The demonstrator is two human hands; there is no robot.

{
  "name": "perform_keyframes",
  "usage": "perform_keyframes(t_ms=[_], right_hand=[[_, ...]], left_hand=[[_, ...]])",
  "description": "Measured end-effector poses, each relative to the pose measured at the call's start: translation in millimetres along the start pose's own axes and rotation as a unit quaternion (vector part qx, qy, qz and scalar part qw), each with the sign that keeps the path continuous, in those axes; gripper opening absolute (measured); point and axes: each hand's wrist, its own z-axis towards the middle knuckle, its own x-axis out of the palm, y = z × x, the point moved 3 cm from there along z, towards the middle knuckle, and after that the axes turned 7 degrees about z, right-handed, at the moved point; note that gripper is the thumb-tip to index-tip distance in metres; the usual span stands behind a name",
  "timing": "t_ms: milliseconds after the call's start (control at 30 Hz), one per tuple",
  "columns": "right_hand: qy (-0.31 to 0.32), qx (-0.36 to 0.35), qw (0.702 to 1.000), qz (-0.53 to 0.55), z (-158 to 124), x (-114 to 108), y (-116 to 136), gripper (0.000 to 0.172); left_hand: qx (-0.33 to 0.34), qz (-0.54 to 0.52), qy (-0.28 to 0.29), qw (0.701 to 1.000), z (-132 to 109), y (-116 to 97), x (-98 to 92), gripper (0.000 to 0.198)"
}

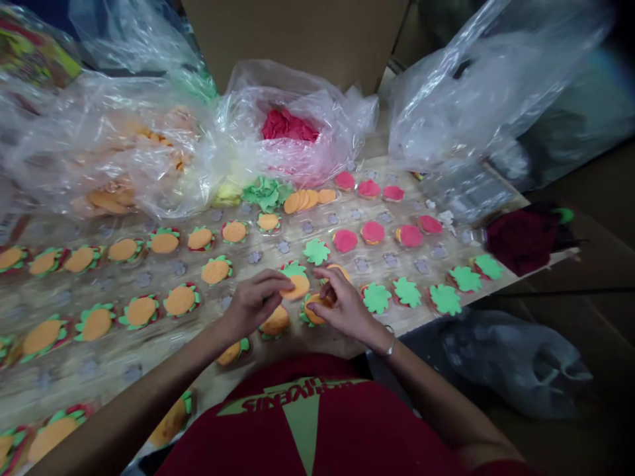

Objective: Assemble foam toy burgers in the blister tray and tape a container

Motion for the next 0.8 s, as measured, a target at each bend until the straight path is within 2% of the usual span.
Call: perform_keyframes(t_ms=[33, 100, 167, 233, 333, 433, 533, 600, 700, 800], right_hand=[[0.007, -0.019, 0.999, 0.027, 2.9, 0.7, 3.7, 0.05], [0.013, -0.071, 0.996, 0.048, 7.8, 3.3, 12.0, 0.033], [0.016, -0.103, 0.993, 0.053, 11.5, 5.3, 17.4, 0.02], [0.018, -0.091, 0.994, 0.063, 14.6, 3.2, 16.5, 0.013], [0.016, -0.046, 0.998, 0.027, 15.0, -9.1, 6.8, 0.012], [0.063, -0.021, 0.993, -0.096, 7.4, -18.3, -3.9, 0.015], [0.128, -0.003, 0.969, -0.209, -3.7, -13.8, -11.1, 0.019], [0.14, -0.003, 0.96, -0.241, -8.2, -7.7, -12.2, 0.022], [0.14, -0.012, 0.967, -0.214, -8.2, -2.3, -7.5, 0.011], [0.157, -0.012, 0.984, -0.08, -2.3, -2.0, 4.7, 0.014]], left_hand=[[0.044, 0.04, -0.005, 0.998, -6.0, -3.9, 0.5, 0.021], [0.082, 0.098, -0.015, 0.992, -16.1, -6.6, 1.6, 0.021], [0.076, 0.127, -0.018, 0.989, -21.1, -5.3, 2.4, 0.018], [0.054, 0.12, -0.013, 0.991, -20.4, -3.7, 2.7, 0.013], [-0.008, 0.058, -0.026, 0.998, -12.8, -2.1, -0.4, 0.012], [-0.1, 0.017, -0.069, 0.992, -4.8, 1.5, -6.8, 0.017], [-0.172, -0.024, -0.078, 0.982, -1.0, 6.4, -10.2, 0.023], [-0.201, -0.046, -0.065, 0.976, -0.5, 9.2, -9.9, 0.025], [-0.2, -0.062, -0.045, 0.977, -0.4, 11.9, -6.8, 0.026], [-0.163, -0.1, -0.023, 0.981, 1.1, 12.2, 0.9, 0.024]])
